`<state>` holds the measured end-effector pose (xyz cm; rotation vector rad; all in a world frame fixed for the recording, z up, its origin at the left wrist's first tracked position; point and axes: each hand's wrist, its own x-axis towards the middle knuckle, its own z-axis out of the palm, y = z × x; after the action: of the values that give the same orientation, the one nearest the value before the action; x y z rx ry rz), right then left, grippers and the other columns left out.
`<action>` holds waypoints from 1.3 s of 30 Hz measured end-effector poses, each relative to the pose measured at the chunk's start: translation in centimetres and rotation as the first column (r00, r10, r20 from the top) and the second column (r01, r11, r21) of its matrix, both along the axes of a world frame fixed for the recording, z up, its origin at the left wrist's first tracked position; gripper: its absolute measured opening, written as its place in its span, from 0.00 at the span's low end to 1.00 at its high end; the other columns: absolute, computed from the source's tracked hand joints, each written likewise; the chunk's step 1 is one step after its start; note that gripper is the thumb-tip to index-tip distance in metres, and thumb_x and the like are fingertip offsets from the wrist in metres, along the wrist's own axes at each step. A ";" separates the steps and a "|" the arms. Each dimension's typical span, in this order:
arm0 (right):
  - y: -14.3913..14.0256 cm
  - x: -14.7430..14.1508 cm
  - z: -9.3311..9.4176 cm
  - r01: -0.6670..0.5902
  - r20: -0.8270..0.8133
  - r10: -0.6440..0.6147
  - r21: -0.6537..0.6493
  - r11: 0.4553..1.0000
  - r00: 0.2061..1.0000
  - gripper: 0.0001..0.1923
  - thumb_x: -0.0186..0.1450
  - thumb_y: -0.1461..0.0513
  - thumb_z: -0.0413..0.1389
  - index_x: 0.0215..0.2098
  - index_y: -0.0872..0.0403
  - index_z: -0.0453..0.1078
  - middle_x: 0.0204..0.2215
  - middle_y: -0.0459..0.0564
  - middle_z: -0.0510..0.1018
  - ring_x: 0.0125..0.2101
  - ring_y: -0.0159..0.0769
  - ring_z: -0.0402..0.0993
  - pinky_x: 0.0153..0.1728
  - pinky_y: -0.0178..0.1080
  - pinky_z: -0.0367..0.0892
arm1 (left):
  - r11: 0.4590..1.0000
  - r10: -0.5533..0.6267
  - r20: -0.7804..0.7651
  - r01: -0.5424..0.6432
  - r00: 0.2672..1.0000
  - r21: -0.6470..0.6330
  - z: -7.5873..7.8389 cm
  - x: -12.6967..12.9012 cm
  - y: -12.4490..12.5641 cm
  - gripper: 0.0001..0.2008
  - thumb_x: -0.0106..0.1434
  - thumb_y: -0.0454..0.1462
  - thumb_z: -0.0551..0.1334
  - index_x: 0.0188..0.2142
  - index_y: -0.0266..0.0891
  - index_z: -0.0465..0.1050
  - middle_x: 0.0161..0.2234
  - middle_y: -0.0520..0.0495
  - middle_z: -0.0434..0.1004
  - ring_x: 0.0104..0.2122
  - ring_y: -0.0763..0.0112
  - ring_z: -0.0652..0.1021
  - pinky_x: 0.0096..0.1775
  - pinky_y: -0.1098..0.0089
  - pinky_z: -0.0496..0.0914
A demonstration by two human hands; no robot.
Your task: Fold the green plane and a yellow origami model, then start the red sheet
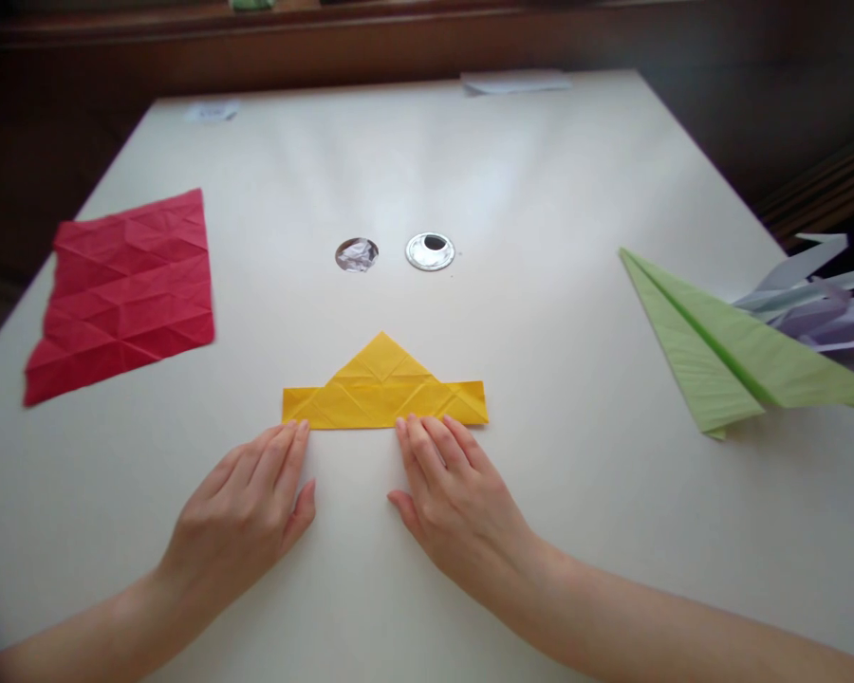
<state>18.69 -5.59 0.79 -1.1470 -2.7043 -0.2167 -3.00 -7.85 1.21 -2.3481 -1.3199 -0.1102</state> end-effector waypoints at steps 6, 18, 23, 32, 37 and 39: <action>-0.2 1.6 0.2 0.042 0.032 -0.042 0.001 0.999 0.999 0.24 0.64 0.58 0.48 0.51 0.70 0.65 0.45 0.61 0.73 0.47 0.48 0.64 0.49 0.47 0.60 | 1.000 0.007 0.010 -0.007 1.000 0.000 0.1 0.0 0.0 0.18 0.60 0.33 0.52 0.45 0.22 0.70 0.42 0.34 0.77 0.40 0.58 0.78 0.42 0.63 0.68; -0.7 3.8 0.5 0.127 0.068 -0.128 0.024 0.992 0.989 0.22 0.63 0.59 0.50 0.49 0.68 0.67 0.43 0.62 0.72 0.45 0.49 0.66 0.47 0.48 0.63 | 1.000 0.004 0.028 -0.003 1.000 -0.011 0.1 0.0 0.0 0.19 0.59 0.33 0.53 0.45 0.19 0.70 0.41 0.34 0.77 0.39 0.57 0.78 0.41 0.62 0.69; -0.9 4.4 0.5 0.152 0.077 -0.154 0.031 0.988 0.985 0.22 0.63 0.60 0.50 0.50 0.68 0.66 0.43 0.62 0.72 0.44 0.49 0.66 0.46 0.49 0.64 | 1.000 -0.001 0.031 0.001 1.000 -0.006 0.0 0.0 0.0 0.19 0.59 0.33 0.53 0.45 0.19 0.70 0.41 0.34 0.77 0.39 0.57 0.78 0.41 0.62 0.69; -0.6 4.8 1.2 0.174 0.060 -0.172 -0.032 0.984 0.983 0.19 0.63 0.60 0.50 0.48 0.64 0.66 0.42 0.61 0.71 0.43 0.49 0.67 0.45 0.49 0.65 | 0.997 0.009 0.092 -0.002 0.996 -0.074 0.9 -0.4 0.4 0.16 0.60 0.32 0.53 0.44 0.25 0.71 0.39 0.37 0.77 0.38 0.60 0.77 0.40 0.62 0.72; 1.0 3.7 2.1 0.053 -0.104 -0.057 -0.040 0.998 0.993 0.13 0.62 0.63 0.52 0.45 0.61 0.67 0.43 0.59 0.73 0.43 0.44 0.69 0.43 0.46 0.68 | 0.987 -0.027 0.230 0.062 0.973 -0.148 1.7 -0.3 2.6 0.15 0.62 0.37 0.55 0.47 0.31 0.68 0.42 0.38 0.75 0.41 0.60 0.76 0.41 0.61 0.73; 2.0 2.9 2.0 -0.063 -0.170 0.052 -0.058 0.996 0.984 0.14 0.62 0.66 0.52 0.46 0.60 0.67 0.46 0.58 0.73 0.46 0.42 0.69 0.45 0.44 0.68 | 0.953 -0.114 0.312 0.193 0.943 -0.236 1.4 0.0 3.7 0.16 0.63 0.38 0.56 0.49 0.32 0.66 0.49 0.37 0.72 0.48 0.60 0.73 0.46 0.62 0.72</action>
<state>21.59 -3.57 2.81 -1.0506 -2.6074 -0.0240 -2.98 -4.17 2.58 -2.7474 -1.3513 -0.3691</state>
